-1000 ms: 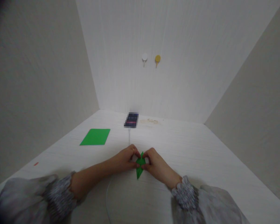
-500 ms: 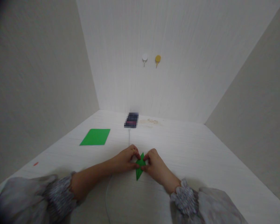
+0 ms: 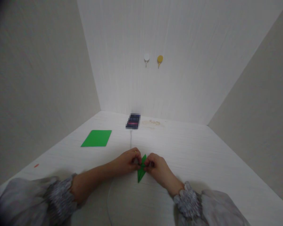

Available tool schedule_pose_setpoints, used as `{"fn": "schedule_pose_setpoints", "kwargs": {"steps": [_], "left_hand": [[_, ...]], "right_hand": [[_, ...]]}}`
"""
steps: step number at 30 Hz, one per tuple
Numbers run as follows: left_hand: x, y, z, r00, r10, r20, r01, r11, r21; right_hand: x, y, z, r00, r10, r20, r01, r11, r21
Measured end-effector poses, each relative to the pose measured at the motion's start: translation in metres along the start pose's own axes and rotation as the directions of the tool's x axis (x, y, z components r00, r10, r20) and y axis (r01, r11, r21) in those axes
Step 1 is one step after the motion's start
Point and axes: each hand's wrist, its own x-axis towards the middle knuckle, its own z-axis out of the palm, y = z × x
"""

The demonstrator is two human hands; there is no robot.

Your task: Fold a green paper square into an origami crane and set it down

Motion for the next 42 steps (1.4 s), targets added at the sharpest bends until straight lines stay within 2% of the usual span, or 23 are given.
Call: {"fn": "schedule_pose_setpoints", "kwargs": {"steps": [4,9,12,17,20,25,34,38,42], "left_hand": [[-0.003,0.004,-0.002,0.999,-0.033,0.038,0.033,0.999,-0.007],[-0.005,0.003,-0.003,0.988,0.151,0.044,-0.154,0.985,0.077],[-0.007,0.003,-0.006,0.966,0.251,0.066,-0.258,0.956,0.143],[-0.011,0.006,-0.011,0.925,0.341,0.169,-0.378,0.877,0.297],[-0.012,0.008,-0.013,0.907,0.367,0.205,-0.417,0.844,0.336],[-0.012,0.009,-0.013,0.909,0.358,0.213,-0.414,0.839,0.353],[-0.009,0.016,-0.012,0.926,0.299,0.230,-0.375,0.789,0.486],[-0.009,0.016,-0.011,0.940,0.274,0.205,-0.342,0.792,0.506],[-0.011,0.015,-0.012,0.950,0.263,0.169,-0.312,0.813,0.491]], "right_hand": [[-0.002,0.001,-0.003,0.996,-0.092,0.017,0.092,0.996,0.014],[-0.009,-0.003,-0.011,0.949,-0.300,0.093,0.306,0.950,-0.062],[-0.013,-0.008,-0.015,0.928,-0.349,0.134,0.365,0.923,-0.122],[-0.018,-0.013,-0.020,0.886,-0.411,0.212,0.452,0.868,-0.205],[-0.020,-0.014,-0.024,0.870,-0.404,0.281,0.467,0.859,-0.211],[-0.021,-0.013,-0.028,0.869,-0.390,0.305,0.459,0.865,-0.203],[-0.023,-0.011,-0.026,0.898,-0.354,0.262,0.418,0.872,-0.253],[-0.023,-0.006,-0.025,0.905,-0.355,0.235,0.417,0.850,-0.320],[-0.023,-0.001,-0.027,0.913,-0.359,0.195,0.405,0.859,-0.314]]}}
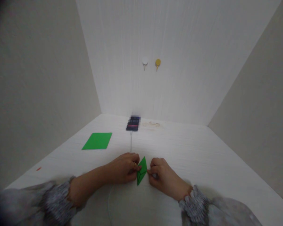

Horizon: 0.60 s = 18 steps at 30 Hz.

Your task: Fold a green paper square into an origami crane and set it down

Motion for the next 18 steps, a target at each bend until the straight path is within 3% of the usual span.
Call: {"fn": "schedule_pose_setpoints", "kwargs": {"steps": [10,14,18], "left_hand": [[-0.002,0.004,-0.005,0.998,-0.044,-0.038,0.033,0.963,-0.267],[-0.001,0.005,-0.004,0.990,-0.142,-0.019,0.127,0.931,-0.344],[0.004,-0.001,0.005,0.950,-0.291,-0.116,0.174,0.797,-0.578]], "right_hand": [[0.010,-0.008,0.008,0.993,0.071,-0.090,-0.067,0.997,0.049],[0.015,-0.011,0.009,0.995,0.042,-0.085,-0.032,0.993,0.115],[0.020,-0.013,0.007,0.962,0.105,-0.251,-0.039,0.966,0.254]]}}
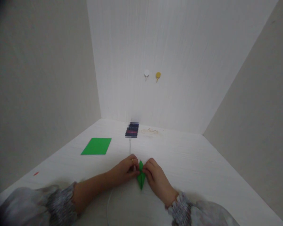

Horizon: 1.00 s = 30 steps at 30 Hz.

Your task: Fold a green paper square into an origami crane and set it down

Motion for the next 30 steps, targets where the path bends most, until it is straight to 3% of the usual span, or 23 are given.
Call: {"fn": "schedule_pose_setpoints", "kwargs": {"steps": [3,5,7,10,13,16,19,21,23,27,30], "left_hand": [[0.004,-0.009,0.007,0.988,-0.043,-0.151,-0.003,0.958,-0.287],[0.007,-0.012,0.011,0.990,-0.079,-0.116,0.011,0.865,-0.501],[0.007,-0.010,0.013,0.987,-0.102,-0.120,-0.002,0.754,-0.657],[0.007,-0.004,0.013,0.981,-0.134,-0.141,-0.026,0.627,-0.778],[0.006,0.001,0.010,0.970,-0.181,-0.160,-0.026,0.580,-0.814],[0.006,0.006,0.006,0.943,-0.280,-0.182,-0.002,0.540,-0.841],[0.004,0.013,0.001,0.896,-0.373,-0.239,-0.017,0.511,-0.860],[0.002,0.018,-0.001,0.895,-0.365,-0.257,-0.036,0.515,-0.857],[0.001,0.021,-0.002,0.911,-0.332,-0.243,-0.046,0.506,-0.861],[0.000,0.019,-0.002,0.918,-0.342,-0.201,-0.025,0.455,-0.890],[0.001,0.015,0.000,0.916,-0.363,-0.172,0.023,0.475,-0.880]], "right_hand": [[0.003,0.000,0.002,0.990,0.004,-0.144,0.011,0.995,0.102],[0.005,0.000,0.006,0.979,0.043,-0.198,-0.006,0.982,0.187],[0.007,0.000,0.011,0.949,0.181,-0.256,-0.083,0.932,0.352],[0.011,-0.004,0.020,0.900,0.349,-0.262,-0.118,0.773,0.623],[0.015,-0.012,0.025,0.860,0.407,-0.309,-0.075,0.699,0.711],[0.015,-0.020,0.025,0.846,0.390,-0.364,-0.052,0.740,0.670],[0.012,-0.026,0.021,0.875,0.228,-0.426,-0.016,0.895,0.446],[0.010,-0.027,0.019,0.906,0.074,-0.416,0.039,0.966,0.256],[0.009,-0.026,0.018,0.919,0.022,-0.393,0.048,0.985,0.166],[0.008,-0.022,0.016,0.917,0.092,-0.388,-0.018,0.982,0.189],[0.008,-0.020,0.015,0.910,0.178,-0.374,-0.069,0.955,0.287]]}}
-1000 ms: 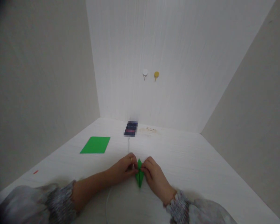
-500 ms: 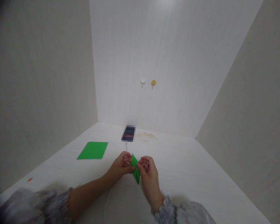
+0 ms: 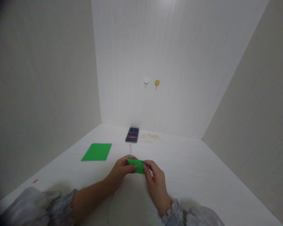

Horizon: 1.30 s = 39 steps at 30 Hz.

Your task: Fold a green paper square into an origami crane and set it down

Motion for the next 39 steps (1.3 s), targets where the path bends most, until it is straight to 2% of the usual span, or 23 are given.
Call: {"fn": "schedule_pose_setpoints", "kwargs": {"steps": [5,10,12,15,18,21,24,27,31,34,39], "left_hand": [[0.003,-0.006,-0.002,0.999,-0.028,0.025,0.026,0.999,0.047],[0.006,-0.011,-0.004,0.991,-0.107,0.075,0.100,0.990,0.097],[0.006,-0.014,-0.004,0.979,-0.146,0.143,0.130,0.985,0.112],[0.007,-0.016,-0.004,0.964,-0.163,0.211,0.145,0.985,0.098],[0.007,-0.016,-0.003,0.981,-0.124,0.150,0.118,0.992,0.049],[0.007,-0.014,-0.001,0.993,-0.098,0.067,0.099,0.995,0.000],[0.008,-0.014,-0.001,0.993,-0.112,0.049,0.114,0.992,-0.046],[0.008,-0.015,0.000,0.993,-0.105,0.058,0.108,0.993,-0.053],[0.010,-0.014,0.000,0.998,0.009,0.069,-0.009,1.000,0.000],[0.012,-0.014,-0.001,0.997,0.047,0.065,-0.048,0.999,0.019],[0.014,-0.020,-0.003,0.994,0.105,0.028,-0.106,0.994,0.038]], "right_hand": [[0.001,0.005,0.000,0.993,0.118,-0.020,-0.111,0.972,0.207],[0.004,0.009,-0.001,0.977,0.213,-0.016,-0.187,0.887,0.422],[0.005,0.010,-0.002,0.972,0.233,-0.035,-0.193,0.873,0.449],[0.004,0.013,-0.002,0.974,0.221,-0.053,-0.183,0.900,0.397],[0.004,0.017,-0.001,0.978,0.203,-0.045,-0.171,0.911,0.375],[0.006,0.016,-0.001,0.981,0.193,-0.032,-0.158,0.877,0.454],[0.008,0.013,-0.001,0.986,0.166,-0.034,-0.125,0.852,0.508],[0.009,0.012,-0.001,0.989,0.137,-0.053,-0.093,0.863,0.496],[0.009,0.018,0.000,0.990,0.139,-0.038,-0.108,0.893,0.437],[0.008,0.021,-0.001,0.990,0.143,-0.017,-0.125,0.915,0.384],[0.007,0.022,-0.005,0.996,0.059,-0.074,-0.047,0.986,0.160]]}}
